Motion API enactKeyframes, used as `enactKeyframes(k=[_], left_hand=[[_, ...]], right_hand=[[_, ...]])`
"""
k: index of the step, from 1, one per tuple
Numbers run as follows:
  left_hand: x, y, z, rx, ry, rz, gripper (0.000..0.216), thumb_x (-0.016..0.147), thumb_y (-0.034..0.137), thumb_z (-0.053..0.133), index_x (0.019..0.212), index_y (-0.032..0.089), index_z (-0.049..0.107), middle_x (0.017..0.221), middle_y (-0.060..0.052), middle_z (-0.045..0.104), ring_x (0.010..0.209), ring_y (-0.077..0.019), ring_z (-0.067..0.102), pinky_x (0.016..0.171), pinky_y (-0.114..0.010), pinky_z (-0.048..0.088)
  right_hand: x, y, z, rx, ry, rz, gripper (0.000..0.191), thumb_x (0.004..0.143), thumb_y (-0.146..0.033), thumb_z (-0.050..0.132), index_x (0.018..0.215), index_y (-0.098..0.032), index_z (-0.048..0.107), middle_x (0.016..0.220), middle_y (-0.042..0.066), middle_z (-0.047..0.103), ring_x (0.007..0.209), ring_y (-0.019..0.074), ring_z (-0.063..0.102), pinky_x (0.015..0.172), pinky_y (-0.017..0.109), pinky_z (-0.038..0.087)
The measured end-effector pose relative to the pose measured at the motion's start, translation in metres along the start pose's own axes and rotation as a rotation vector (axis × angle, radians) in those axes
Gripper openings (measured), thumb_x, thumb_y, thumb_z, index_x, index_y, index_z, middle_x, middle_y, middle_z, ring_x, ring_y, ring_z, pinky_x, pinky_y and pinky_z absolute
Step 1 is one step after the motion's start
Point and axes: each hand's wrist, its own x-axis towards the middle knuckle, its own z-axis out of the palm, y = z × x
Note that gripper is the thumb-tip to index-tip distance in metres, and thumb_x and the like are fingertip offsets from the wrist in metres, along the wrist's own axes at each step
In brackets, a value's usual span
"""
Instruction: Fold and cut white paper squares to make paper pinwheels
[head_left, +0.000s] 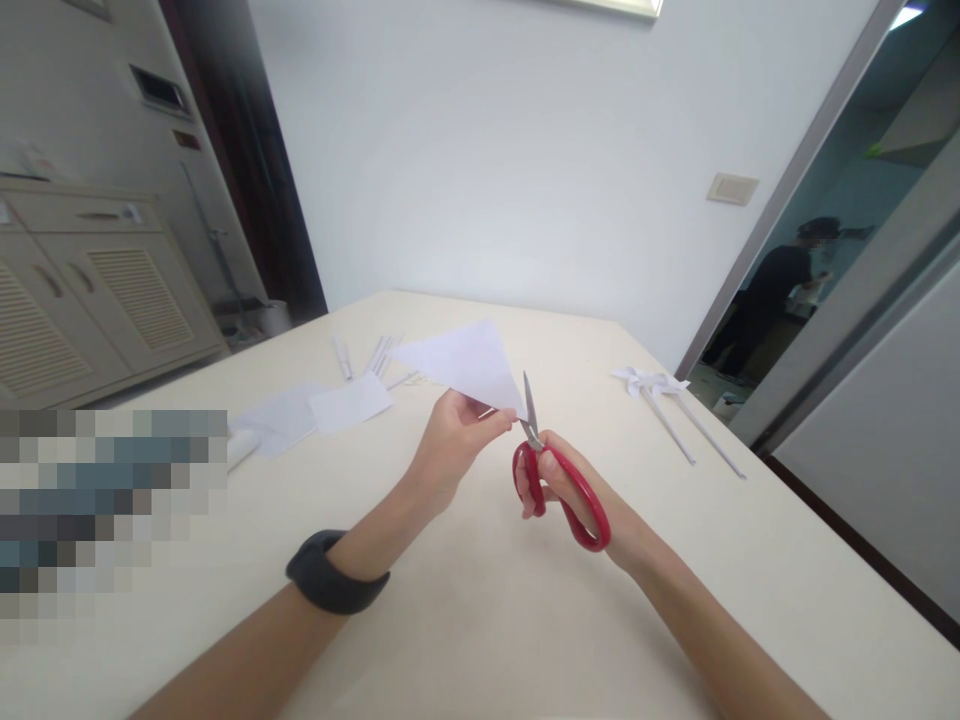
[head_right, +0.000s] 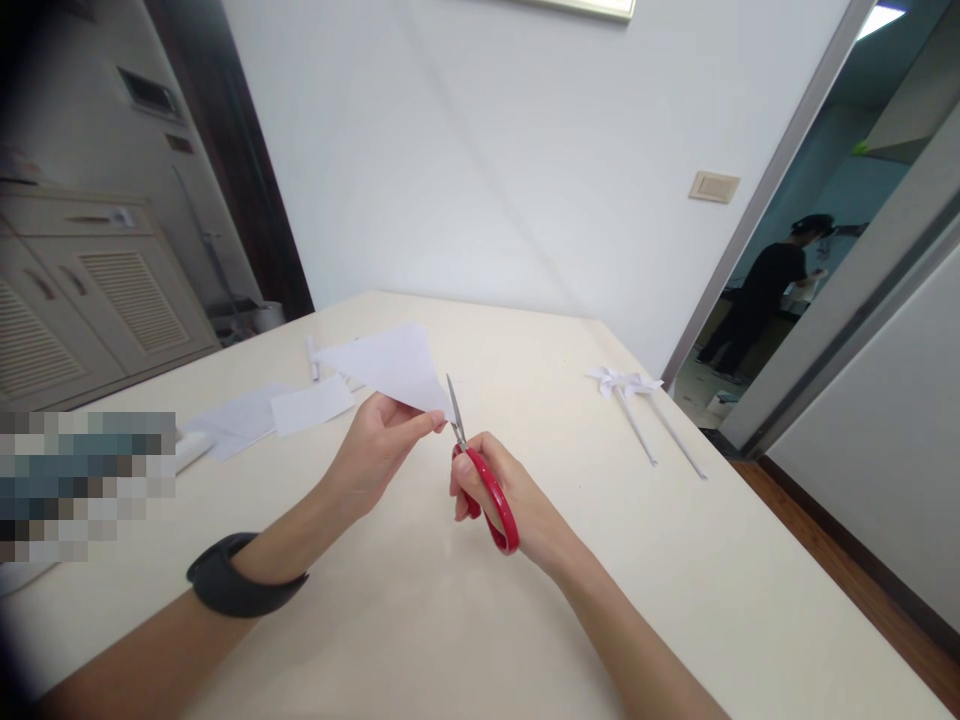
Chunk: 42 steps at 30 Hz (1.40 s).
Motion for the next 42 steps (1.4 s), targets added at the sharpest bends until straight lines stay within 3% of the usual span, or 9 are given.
enactKeyframes(k=[42], left_hand=[[-0.0028,0.0018,0.0010,-0.035,-0.055,-0.046,0.007,0.077,0.018,0.067,0.083,0.018,0.063,0.075,0.002,0.060,0.072,-0.0141,0.053,0.067,-0.026,0.043]], right_hand=[[0.0045,-0.0002,0.0062,-0.066,0.145,0.028,0.030,0.091,-0.045,0.054,0.074,-0.023,0.042,0.059,-0.007,0.051,0.051,0.0113,0.051,0.051,0.025,0.040]])
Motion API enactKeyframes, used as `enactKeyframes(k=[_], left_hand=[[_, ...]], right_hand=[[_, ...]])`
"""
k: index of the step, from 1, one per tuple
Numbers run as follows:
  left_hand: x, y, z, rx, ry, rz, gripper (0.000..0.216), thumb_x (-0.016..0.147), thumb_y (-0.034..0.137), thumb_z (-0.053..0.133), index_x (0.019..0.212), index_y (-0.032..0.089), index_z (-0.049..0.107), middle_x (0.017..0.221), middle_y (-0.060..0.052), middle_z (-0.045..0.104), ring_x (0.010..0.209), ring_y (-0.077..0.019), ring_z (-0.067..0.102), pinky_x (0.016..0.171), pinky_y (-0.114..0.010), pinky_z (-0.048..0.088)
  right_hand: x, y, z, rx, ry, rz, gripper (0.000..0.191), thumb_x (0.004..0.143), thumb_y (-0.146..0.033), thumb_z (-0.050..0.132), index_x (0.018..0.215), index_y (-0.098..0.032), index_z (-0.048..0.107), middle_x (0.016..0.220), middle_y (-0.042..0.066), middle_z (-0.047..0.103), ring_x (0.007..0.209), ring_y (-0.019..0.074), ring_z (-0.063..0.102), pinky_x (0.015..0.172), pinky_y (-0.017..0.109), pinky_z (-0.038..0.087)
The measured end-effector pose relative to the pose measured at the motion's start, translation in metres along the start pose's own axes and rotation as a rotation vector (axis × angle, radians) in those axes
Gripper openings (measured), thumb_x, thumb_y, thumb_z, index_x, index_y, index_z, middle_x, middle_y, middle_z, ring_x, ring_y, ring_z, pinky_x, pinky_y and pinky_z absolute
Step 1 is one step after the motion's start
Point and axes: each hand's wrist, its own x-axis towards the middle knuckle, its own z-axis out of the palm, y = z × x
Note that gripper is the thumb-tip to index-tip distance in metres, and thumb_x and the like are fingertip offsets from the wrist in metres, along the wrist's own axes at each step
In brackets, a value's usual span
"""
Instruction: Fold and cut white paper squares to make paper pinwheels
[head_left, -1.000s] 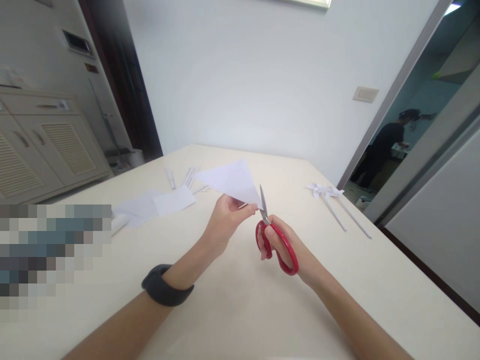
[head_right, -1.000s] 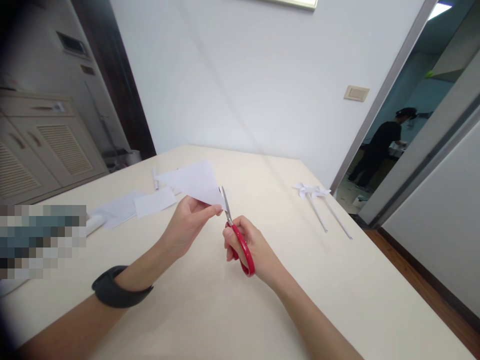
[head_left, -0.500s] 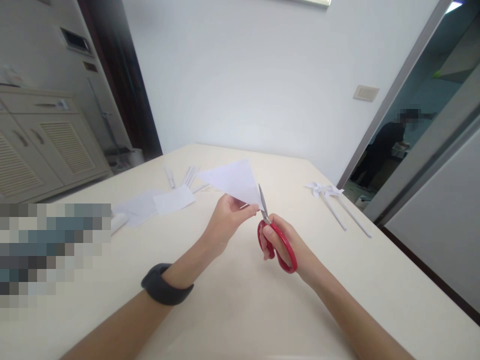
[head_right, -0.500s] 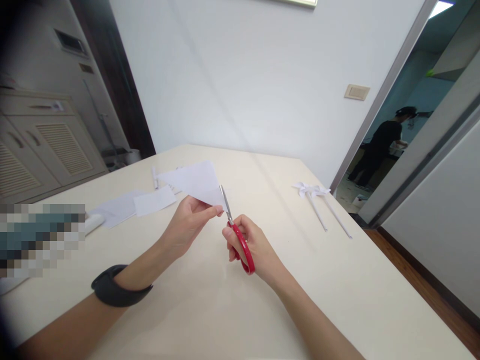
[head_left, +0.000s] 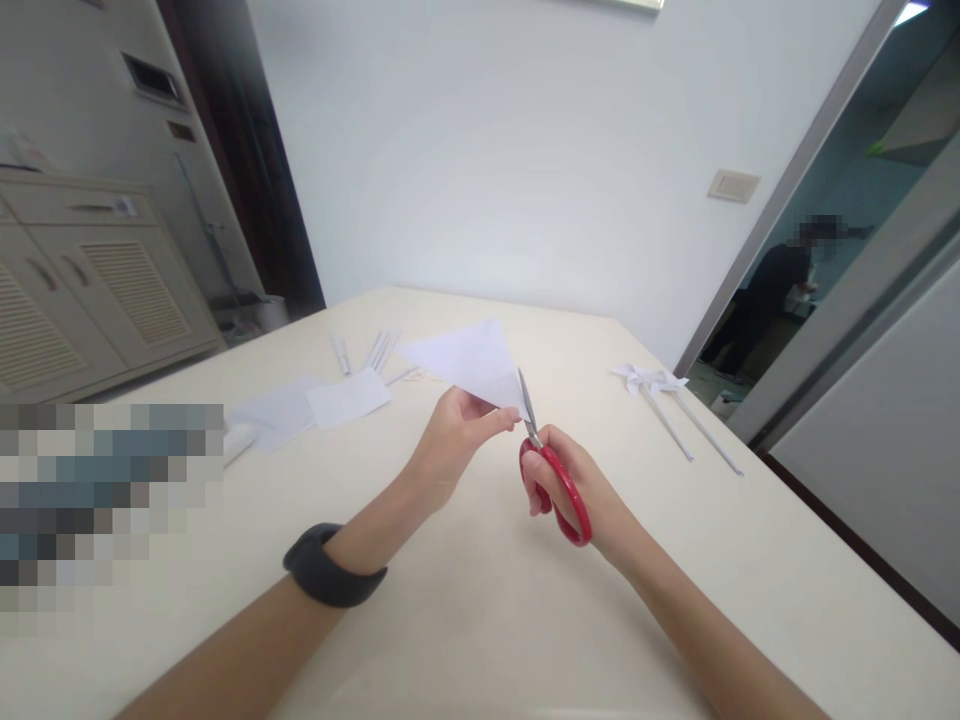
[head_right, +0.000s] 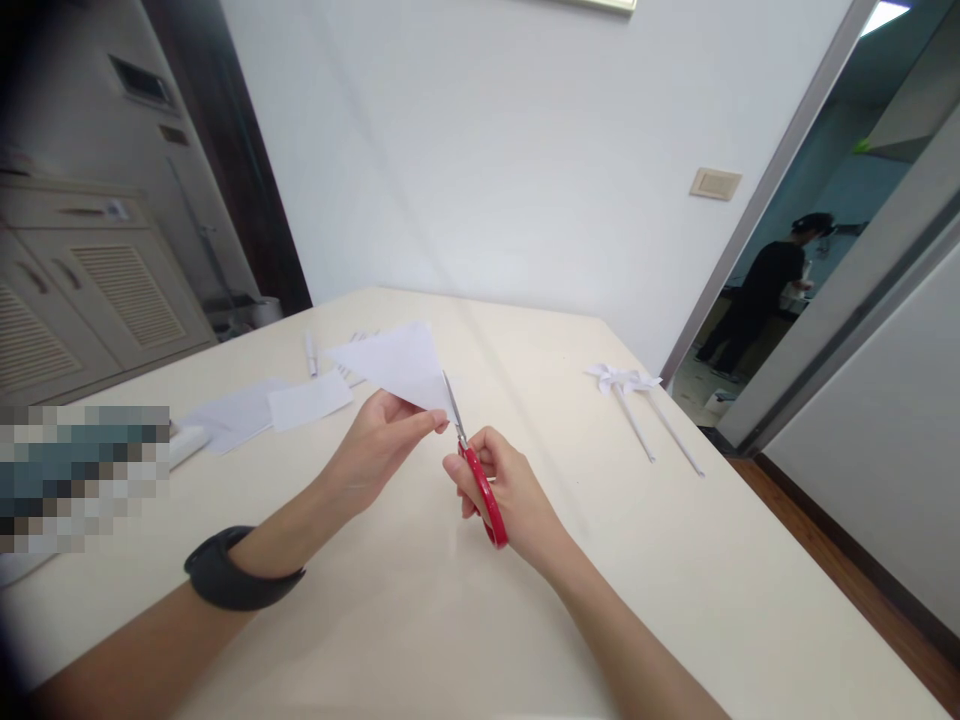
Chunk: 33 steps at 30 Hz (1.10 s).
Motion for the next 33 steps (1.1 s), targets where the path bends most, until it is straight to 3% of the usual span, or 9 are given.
enactKeyframes(k=[13,19,28,33], left_hand=[[0.001,0.000,0.001,-0.042,0.034,-0.020,0.005,0.076,0.019,0.067,0.080,0.017,0.066,0.077,0.000,0.063,0.071,-0.0140,0.055,0.070,-0.028,0.046],[0.000,-0.001,0.001,-0.068,0.051,-0.028,0.011,0.083,0.027,0.062,0.080,0.017,0.066,0.075,-0.001,0.063,0.068,-0.0142,0.056,0.068,-0.029,0.048],[0.001,-0.002,-0.001,0.000,0.074,-0.038,0.018,0.081,0.030,0.065,0.068,0.017,0.066,0.063,0.000,0.064,0.062,-0.0162,0.060,0.067,-0.031,0.048],[0.001,-0.002,-0.001,0.049,0.079,-0.020,0.018,0.083,0.029,0.064,0.071,0.017,0.069,0.065,-0.002,0.067,0.066,-0.0172,0.064,0.068,-0.030,0.049]], right_hand=[[0.003,0.007,0.000,0.005,0.030,0.023,0.021,0.086,-0.031,0.061,0.076,-0.024,0.043,0.056,-0.009,0.050,0.046,0.0100,0.048,0.046,0.022,0.038],[-0.001,0.001,0.000,0.055,-0.037,0.049,0.027,0.091,-0.037,0.055,0.071,-0.023,0.042,0.054,-0.007,0.053,0.046,0.0109,0.047,0.048,0.024,0.037],[-0.006,0.001,-0.001,0.146,-0.105,0.040,0.035,0.097,-0.039,0.043,0.070,-0.021,0.054,0.054,-0.003,0.057,0.047,0.0128,0.050,0.048,0.027,0.037],[-0.009,0.003,-0.002,0.171,-0.111,0.024,0.036,0.099,-0.036,0.040,0.071,-0.021,0.058,0.054,-0.002,0.058,0.048,0.0134,0.051,0.049,0.028,0.037]])
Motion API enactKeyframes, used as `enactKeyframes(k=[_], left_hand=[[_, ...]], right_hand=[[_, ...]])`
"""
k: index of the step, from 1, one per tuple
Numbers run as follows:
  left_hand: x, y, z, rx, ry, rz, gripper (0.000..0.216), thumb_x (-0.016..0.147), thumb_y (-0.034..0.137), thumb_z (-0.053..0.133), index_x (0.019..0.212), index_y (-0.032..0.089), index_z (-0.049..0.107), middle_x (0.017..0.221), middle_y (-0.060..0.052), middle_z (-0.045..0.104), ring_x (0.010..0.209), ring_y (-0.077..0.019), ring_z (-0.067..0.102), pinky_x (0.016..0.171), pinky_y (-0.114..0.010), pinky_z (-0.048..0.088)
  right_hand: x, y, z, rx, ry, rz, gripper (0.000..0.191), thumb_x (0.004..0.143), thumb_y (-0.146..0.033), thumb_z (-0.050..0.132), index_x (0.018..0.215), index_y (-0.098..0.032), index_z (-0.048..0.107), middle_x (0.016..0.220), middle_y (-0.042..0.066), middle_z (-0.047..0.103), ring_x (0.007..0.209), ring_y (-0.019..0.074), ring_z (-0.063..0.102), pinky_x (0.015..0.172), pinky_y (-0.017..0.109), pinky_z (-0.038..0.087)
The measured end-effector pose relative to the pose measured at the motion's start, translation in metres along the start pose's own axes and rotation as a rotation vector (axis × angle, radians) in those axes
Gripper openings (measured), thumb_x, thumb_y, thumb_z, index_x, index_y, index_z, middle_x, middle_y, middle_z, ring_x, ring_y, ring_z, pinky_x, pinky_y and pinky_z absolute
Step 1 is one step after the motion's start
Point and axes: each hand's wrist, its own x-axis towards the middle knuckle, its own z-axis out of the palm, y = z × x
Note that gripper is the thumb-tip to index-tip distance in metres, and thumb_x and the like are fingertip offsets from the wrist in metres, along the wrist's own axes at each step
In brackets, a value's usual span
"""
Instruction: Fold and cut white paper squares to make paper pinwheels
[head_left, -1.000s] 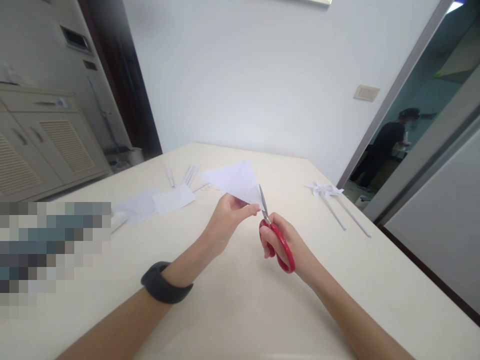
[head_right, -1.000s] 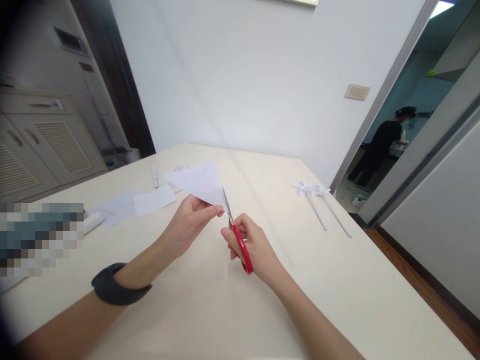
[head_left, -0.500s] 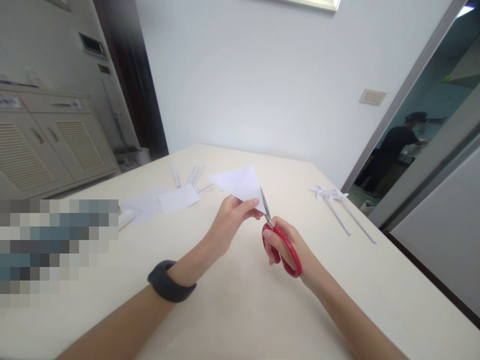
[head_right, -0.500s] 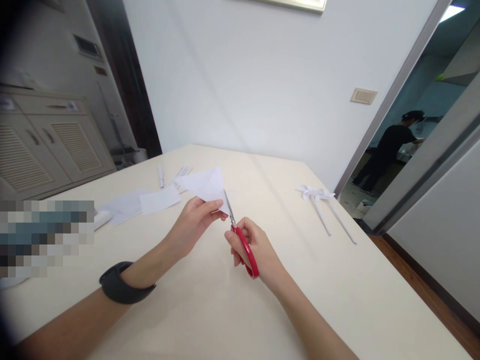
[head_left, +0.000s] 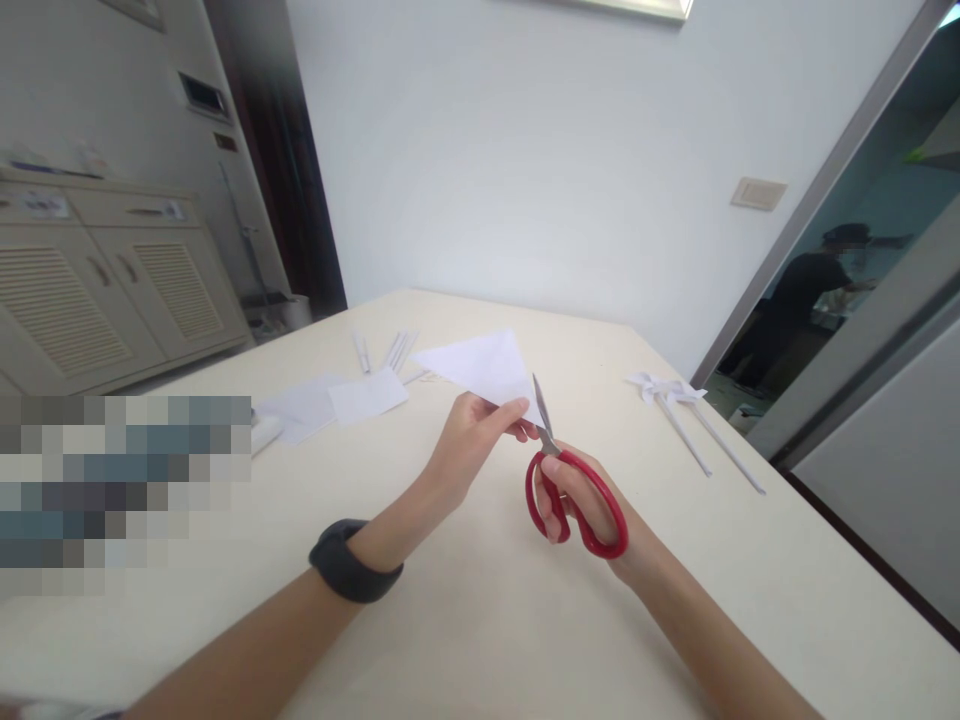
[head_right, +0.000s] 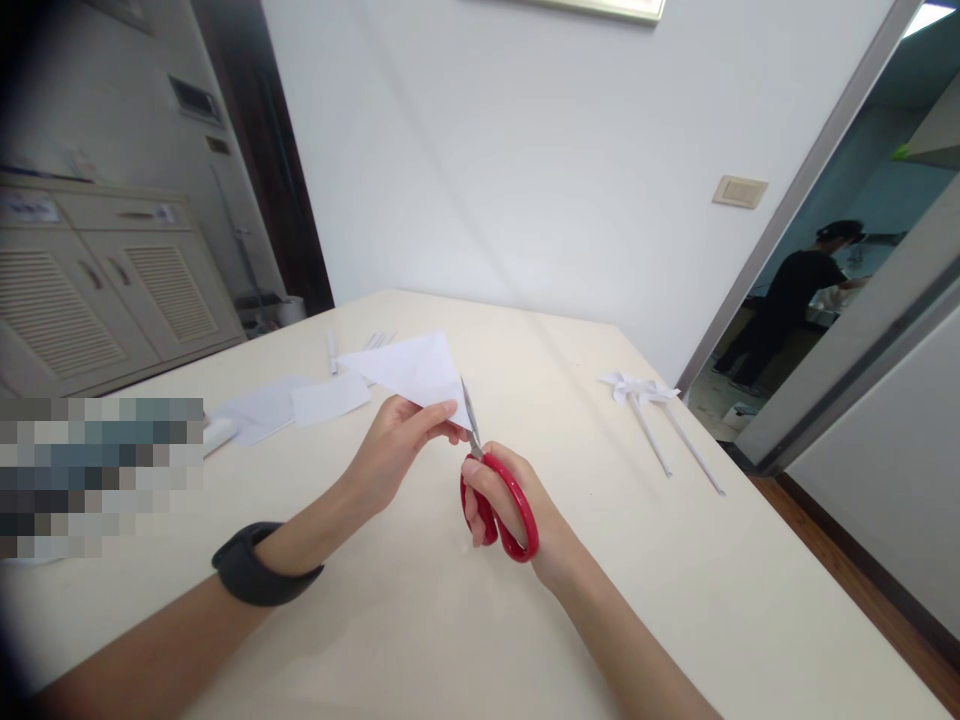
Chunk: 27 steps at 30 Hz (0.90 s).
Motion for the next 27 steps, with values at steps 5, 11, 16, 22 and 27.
enactKeyframes(k=[5,11,16,22,27], left_hand=[[0.0001,-0.0010,-0.0004,0.023,-0.011,0.023,0.018,0.084,0.030,0.063,0.075,0.017,0.069,0.071,-0.002,0.069,0.068,-0.0170,0.064,0.068,-0.029,0.049],[0.0008,-0.0011,0.0003,0.028,-0.023,0.033,0.018,0.085,0.030,0.062,0.076,0.016,0.069,0.073,-0.003,0.068,0.067,-0.0160,0.063,0.067,-0.028,0.050],[0.0008,-0.0012,0.0000,0.030,-0.030,0.038,0.017,0.085,0.029,0.062,0.078,0.015,0.069,0.074,-0.003,0.069,0.067,-0.0152,0.062,0.067,-0.027,0.050],[0.0014,-0.0036,0.0003,0.031,-0.038,0.027,0.018,0.085,0.028,0.061,0.076,0.014,0.068,0.072,-0.002,0.068,0.067,-0.0150,0.063,0.066,-0.026,0.049],[0.0021,-0.0038,-0.0006,0.025,-0.043,0.016,0.016,0.085,0.028,0.062,0.076,0.015,0.065,0.072,0.001,0.065,0.067,-0.0141,0.064,0.065,-0.025,0.049]], right_hand=[[0.0007,0.0001,0.0014,0.008,-0.008,-0.012,0.038,0.100,-0.033,0.039,0.070,-0.021,0.058,0.054,-0.003,0.058,0.049,0.0135,0.051,0.052,0.028,0.038],[0.0003,-0.0009,0.0026,-0.011,-0.013,-0.012,0.040,0.099,-0.029,0.041,0.062,-0.021,0.054,0.052,-0.003,0.055,0.052,0.0125,0.050,0.056,0.028,0.039],[0.0011,0.0003,0.0027,-0.039,-0.020,-0.004,0.042,0.098,-0.027,0.040,0.058,-0.021,0.051,0.048,-0.004,0.052,0.049,0.0120,0.046,0.053,0.027,0.037],[0.0033,0.0058,0.0072,-0.079,0.000,0.016,0.044,0.099,-0.032,0.034,0.058,-0.022,0.049,0.043,-0.004,0.049,0.044,0.0121,0.042,0.048,0.027,0.036],[0.0051,0.0043,0.0013,-0.170,0.070,0.034,0.044,0.099,-0.036,0.028,0.061,-0.022,0.045,0.045,-0.004,0.049,0.046,0.0125,0.046,0.051,0.027,0.038]])
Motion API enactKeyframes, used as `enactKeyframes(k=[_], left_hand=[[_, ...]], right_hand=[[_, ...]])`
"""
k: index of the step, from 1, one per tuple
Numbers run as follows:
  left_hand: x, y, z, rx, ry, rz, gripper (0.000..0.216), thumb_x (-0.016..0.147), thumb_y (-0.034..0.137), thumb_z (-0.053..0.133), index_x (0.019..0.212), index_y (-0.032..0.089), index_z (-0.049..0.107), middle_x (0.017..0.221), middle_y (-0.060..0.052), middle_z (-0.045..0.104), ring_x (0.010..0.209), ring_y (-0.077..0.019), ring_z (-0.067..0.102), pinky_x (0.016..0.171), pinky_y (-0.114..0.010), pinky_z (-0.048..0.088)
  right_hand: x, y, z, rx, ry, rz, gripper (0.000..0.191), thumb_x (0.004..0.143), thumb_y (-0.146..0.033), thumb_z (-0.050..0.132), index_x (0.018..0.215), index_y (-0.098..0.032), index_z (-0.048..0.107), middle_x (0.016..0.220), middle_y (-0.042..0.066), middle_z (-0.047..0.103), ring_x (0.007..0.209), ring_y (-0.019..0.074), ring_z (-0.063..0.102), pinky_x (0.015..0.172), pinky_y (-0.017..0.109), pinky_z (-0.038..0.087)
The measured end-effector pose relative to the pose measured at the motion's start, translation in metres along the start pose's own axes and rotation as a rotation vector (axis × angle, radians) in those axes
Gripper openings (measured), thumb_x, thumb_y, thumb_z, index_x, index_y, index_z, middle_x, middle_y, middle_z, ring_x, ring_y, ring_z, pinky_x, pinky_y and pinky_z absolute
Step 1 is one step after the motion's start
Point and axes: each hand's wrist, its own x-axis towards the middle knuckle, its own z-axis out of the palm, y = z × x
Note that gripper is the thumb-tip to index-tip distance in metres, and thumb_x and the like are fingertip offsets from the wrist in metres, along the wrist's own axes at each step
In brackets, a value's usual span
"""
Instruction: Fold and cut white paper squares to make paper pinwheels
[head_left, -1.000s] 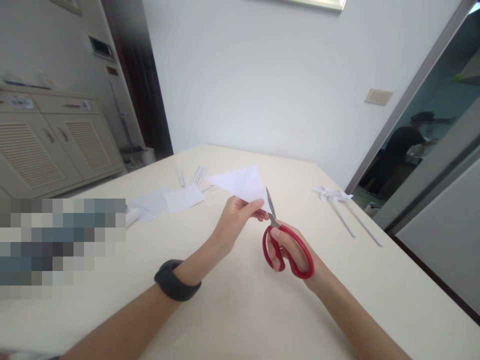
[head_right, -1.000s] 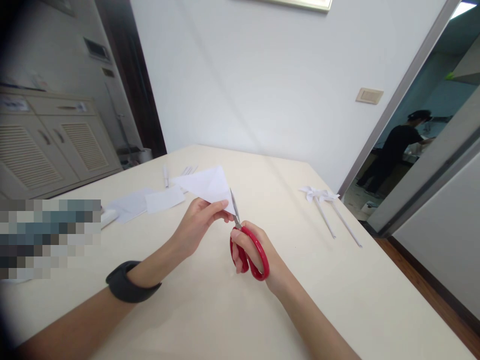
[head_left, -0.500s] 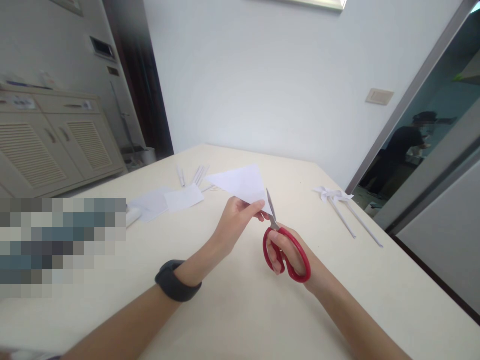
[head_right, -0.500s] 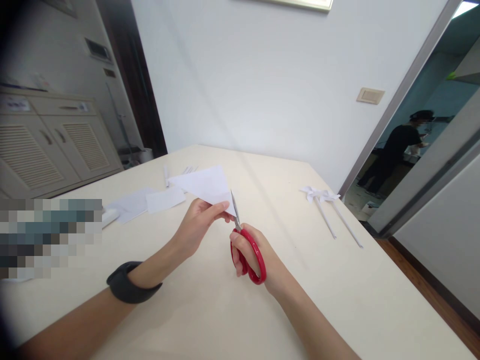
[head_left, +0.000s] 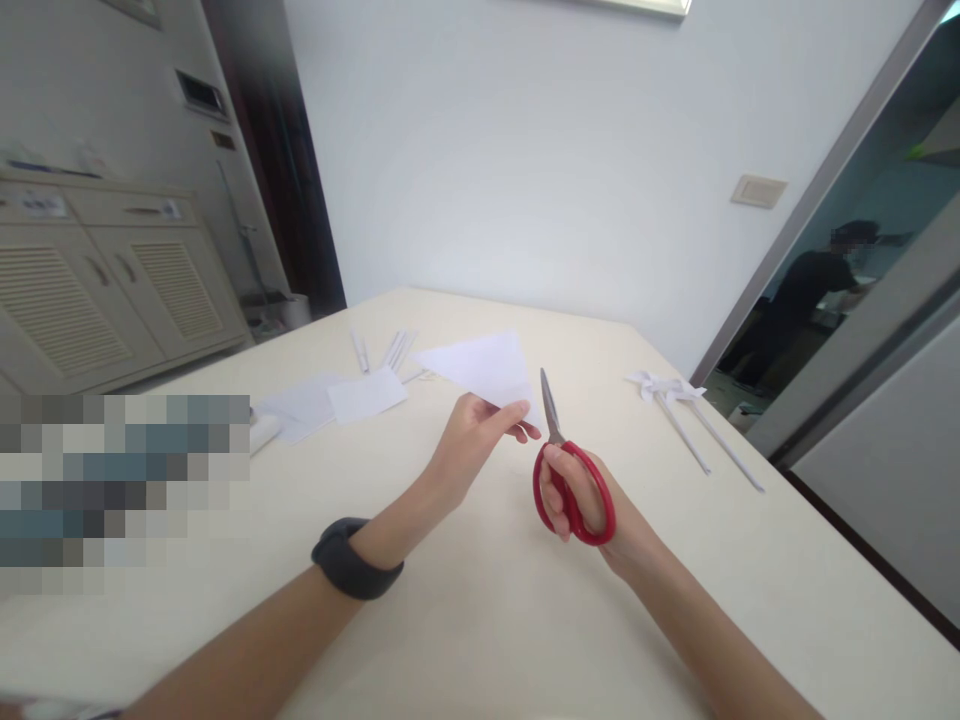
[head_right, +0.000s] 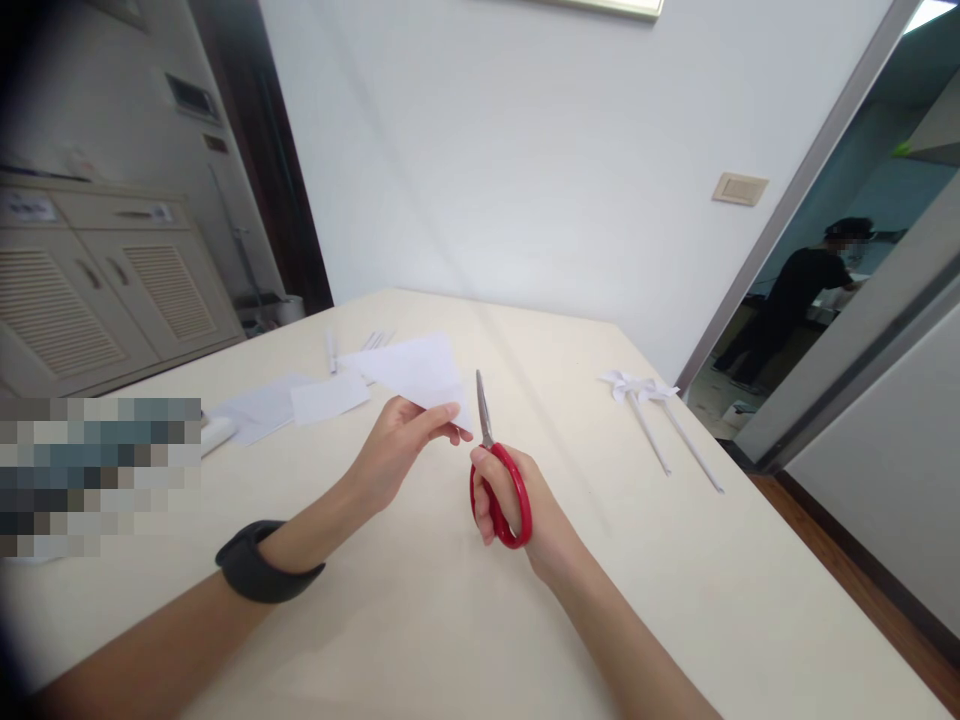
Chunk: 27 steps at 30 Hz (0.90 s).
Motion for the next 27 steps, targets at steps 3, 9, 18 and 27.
enactKeyframes(k=[3,9,18,27], left_hand=[[0.000,0.002,0.001,0.005,-0.059,-0.019,0.016,0.086,0.026,0.059,0.078,0.014,0.066,0.076,-0.002,0.066,0.072,-0.0155,0.064,0.067,-0.027,0.050],[-0.001,0.005,0.002,0.045,-0.177,-0.076,0.011,0.084,0.020,0.057,0.084,0.014,0.066,0.084,-0.005,0.069,0.078,-0.0171,0.063,0.071,-0.028,0.050],[-0.002,0.006,0.002,0.129,-0.382,-0.183,0.008,0.081,0.015,0.055,0.084,0.016,0.063,0.066,0.003,0.061,0.058,-0.0115,0.055,0.064,-0.028,0.043],[-0.001,0.005,0.002,0.206,-0.482,-0.220,0.007,0.081,0.017,0.055,0.075,0.017,0.059,0.060,0.005,0.056,0.057,-0.0108,0.052,0.063,-0.026,0.041]], right_hand=[[0.004,0.002,-0.007,-0.106,0.049,0.036,0.037,0.098,-0.039,0.029,0.068,-0.023,0.044,0.051,-0.004,0.052,0.047,0.0130,0.049,0.049,0.027,0.038],[0.014,0.019,-0.023,-0.505,0.225,0.120,0.016,0.086,-0.034,0.054,0.077,-0.023,0.046,0.073,0.000,0.060,0.061,0.0179,0.054,0.053,0.029,0.037],[0.015,0.039,-0.034,-0.827,0.205,0.113,0.013,0.089,-0.028,0.061,0.087,-0.015,0.062,0.097,0.004,0.061,0.084,0.0178,0.058,0.074,0.036,0.050],[0.019,0.011,-0.044,-0.337,0.259,-0.040,0.018,0.088,-0.027,0.050,0.082,-0.019,0.065,0.085,0.004,0.068,0.082,0.0208,0.063,0.075,0.035,0.050]])
